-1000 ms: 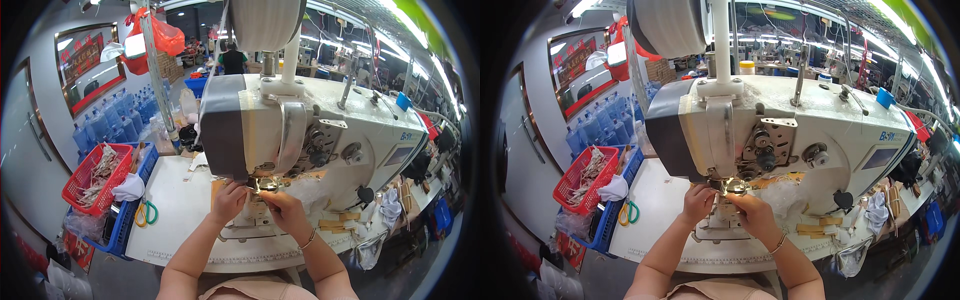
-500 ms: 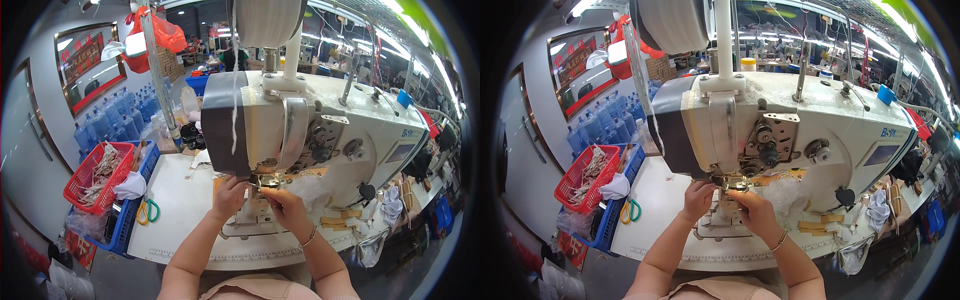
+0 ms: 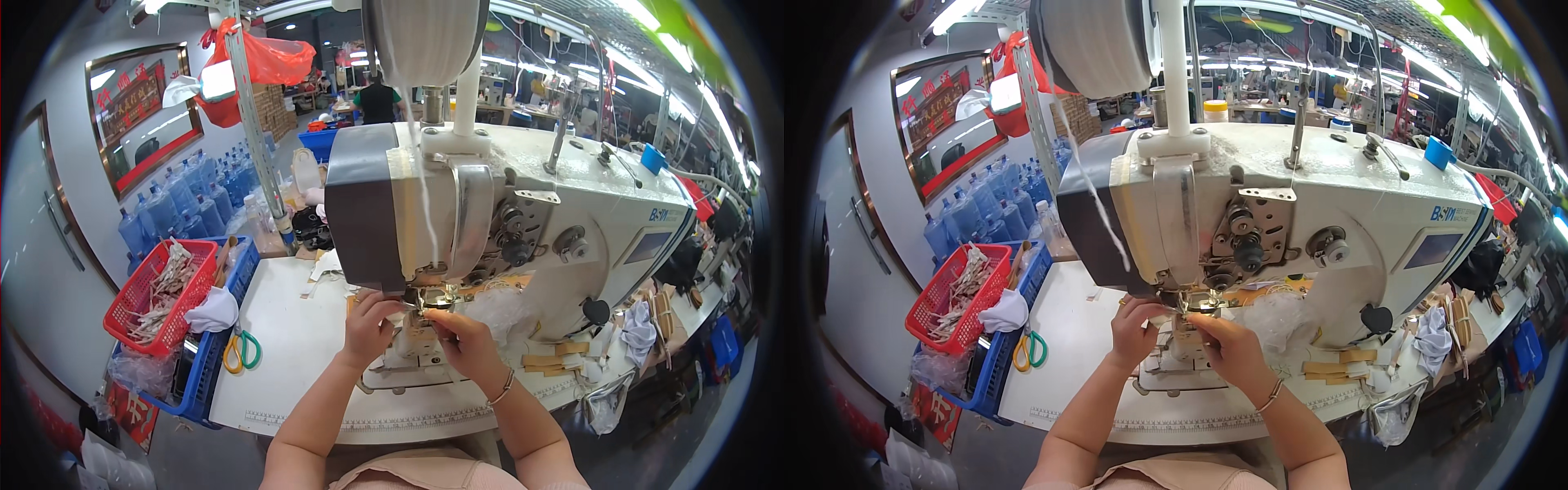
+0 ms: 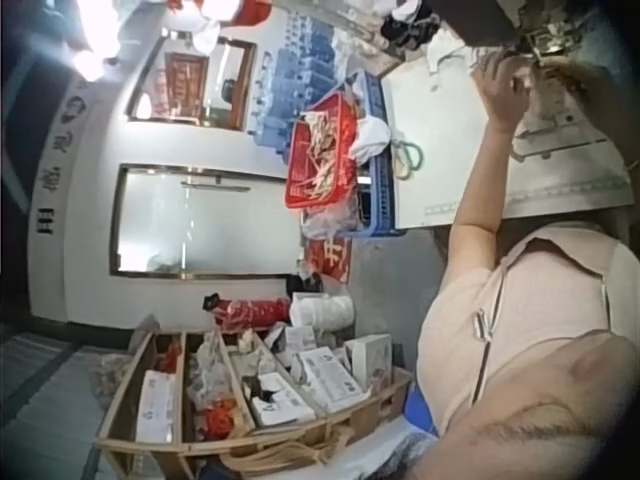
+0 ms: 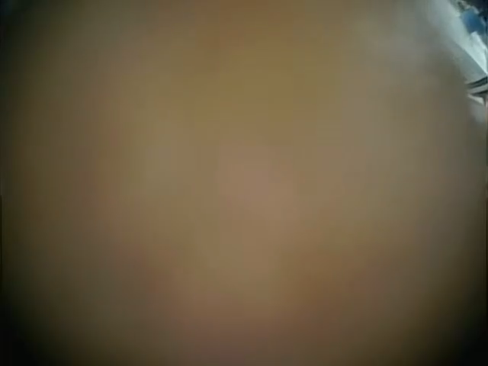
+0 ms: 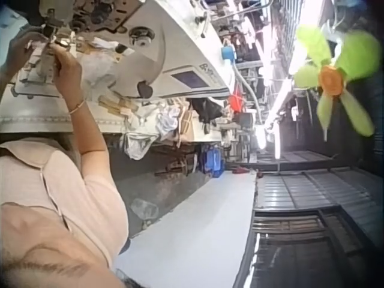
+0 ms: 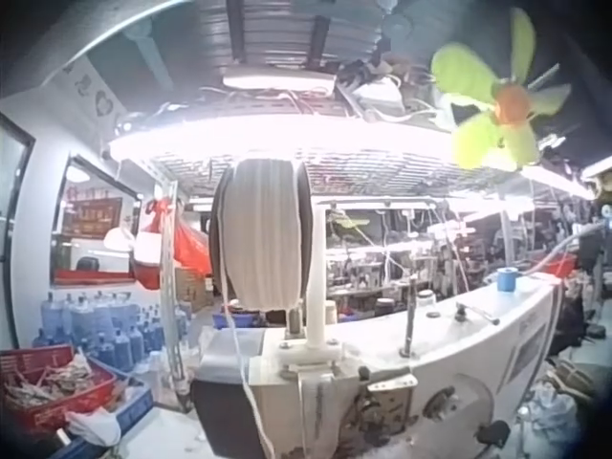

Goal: Stitching fabric components of a shoe using an industrial sewing machine.

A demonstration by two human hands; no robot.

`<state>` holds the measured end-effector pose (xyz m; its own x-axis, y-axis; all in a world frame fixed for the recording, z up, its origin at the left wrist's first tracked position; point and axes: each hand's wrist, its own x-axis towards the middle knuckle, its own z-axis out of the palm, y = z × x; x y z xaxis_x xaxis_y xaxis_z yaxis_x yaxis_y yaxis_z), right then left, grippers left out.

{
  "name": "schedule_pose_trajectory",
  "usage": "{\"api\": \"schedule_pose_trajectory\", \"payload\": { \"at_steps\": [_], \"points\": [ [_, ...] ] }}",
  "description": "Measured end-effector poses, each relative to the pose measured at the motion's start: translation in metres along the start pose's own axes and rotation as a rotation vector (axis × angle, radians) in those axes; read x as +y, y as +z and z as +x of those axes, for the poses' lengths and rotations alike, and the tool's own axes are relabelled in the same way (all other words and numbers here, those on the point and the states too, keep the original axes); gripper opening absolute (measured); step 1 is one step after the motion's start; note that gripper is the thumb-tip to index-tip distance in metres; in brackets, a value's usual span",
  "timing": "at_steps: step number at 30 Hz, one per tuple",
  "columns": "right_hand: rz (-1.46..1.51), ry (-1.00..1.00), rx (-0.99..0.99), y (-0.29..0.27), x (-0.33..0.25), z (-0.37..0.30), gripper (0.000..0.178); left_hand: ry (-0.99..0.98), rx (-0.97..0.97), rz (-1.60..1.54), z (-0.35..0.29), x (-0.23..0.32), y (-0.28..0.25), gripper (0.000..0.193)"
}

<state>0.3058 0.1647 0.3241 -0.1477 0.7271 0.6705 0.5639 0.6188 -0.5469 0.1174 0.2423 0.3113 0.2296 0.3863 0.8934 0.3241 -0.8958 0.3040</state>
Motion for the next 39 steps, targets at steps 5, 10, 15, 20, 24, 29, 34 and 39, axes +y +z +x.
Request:
{"api": "schedule_pose_trajectory", "payload": {
  "at_steps": [5,10,15,20,24,29,34,39],
  "points": [
    [0.013,0.03,-0.03,-0.002,-0.004,0.002,0.046,-0.043,-0.028,-0.014,-0.001,-0.003,-0.002,0.029],
    [0.114,0.013,0.047,0.0,0.002,0.001,0.042,0.289,-0.093,0.064,-0.002,0.017,-0.004,0.024],
    [0.148,0.044,0.014,-0.001,0.006,0.002,0.035,0.27,-0.07,0.16,-0.006,0.021,0.0,0.024],
    [0.205,0.094,0.034,-0.003,0.013,0.004,0.026,0.275,-0.069,0.153,0.002,0.023,0.005,0.023],
    [0.178,0.098,0.009,-0.001,0.008,0.006,0.029,0.082,-0.059,0.005,0.0,0.008,0.005,0.021],
    [0.137,0.089,-0.033,-0.005,0.006,0.005,0.04,-0.014,0.041,-0.131,-0.006,-0.009,0.02,0.022],
    [0.141,0.079,-0.01,0.001,0.006,0.003,0.045,-0.121,0.035,-0.112,-0.003,-0.024,0.024,0.023],
    [0.183,0.129,-0.025,0.003,0.008,-0.001,0.048,-0.118,0.058,-0.088,-0.005,-0.019,0.021,0.023]
  ]
}}
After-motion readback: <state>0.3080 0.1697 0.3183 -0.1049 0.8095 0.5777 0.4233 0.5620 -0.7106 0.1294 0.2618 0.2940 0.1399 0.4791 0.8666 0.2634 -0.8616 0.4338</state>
